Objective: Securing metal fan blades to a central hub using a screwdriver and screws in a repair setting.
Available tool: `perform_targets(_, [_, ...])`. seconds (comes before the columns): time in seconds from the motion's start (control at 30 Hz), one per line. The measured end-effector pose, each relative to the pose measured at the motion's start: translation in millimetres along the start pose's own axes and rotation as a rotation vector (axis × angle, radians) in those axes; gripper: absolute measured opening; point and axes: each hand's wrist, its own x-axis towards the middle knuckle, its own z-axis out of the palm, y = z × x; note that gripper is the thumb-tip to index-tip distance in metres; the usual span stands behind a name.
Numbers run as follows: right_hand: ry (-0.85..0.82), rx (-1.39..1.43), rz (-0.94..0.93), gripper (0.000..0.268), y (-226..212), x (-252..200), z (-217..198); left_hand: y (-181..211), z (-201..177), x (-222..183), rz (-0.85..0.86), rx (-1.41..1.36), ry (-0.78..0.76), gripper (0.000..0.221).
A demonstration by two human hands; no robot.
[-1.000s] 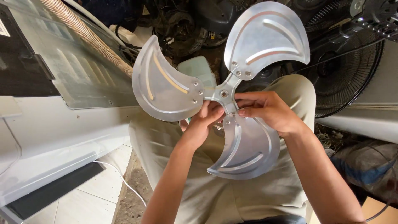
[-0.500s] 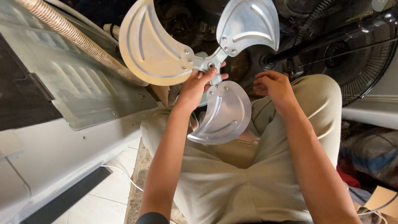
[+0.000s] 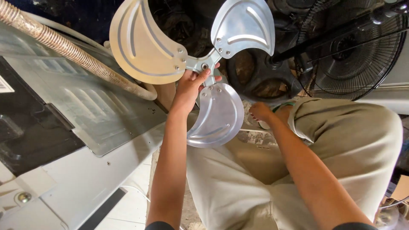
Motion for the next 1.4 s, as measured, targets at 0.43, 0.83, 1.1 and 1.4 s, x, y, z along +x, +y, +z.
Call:
perform_targets(0.43, [-0.204,-0.464,-0.135,0.055,-23,76,31,3,-5,42,0.065,-0.126,0.265,0.051])
perform_targets(0.83, [-0.070,-0.275,-0.122,0.040,-66,155,89,26,-24,104,0.133,-0.290,0.362,0.051])
perform_targets(1.1, [0.028,-0.144,-0.077,0.033,-59,165,118,51,-13,110,-0.044,-0.186,0.502,0.055])
perform_targets(1.4, [0.225,-0.068,-0.012,0.031,-25,96,33,71,13,94,-0.086,-0.063,0.363,0.048])
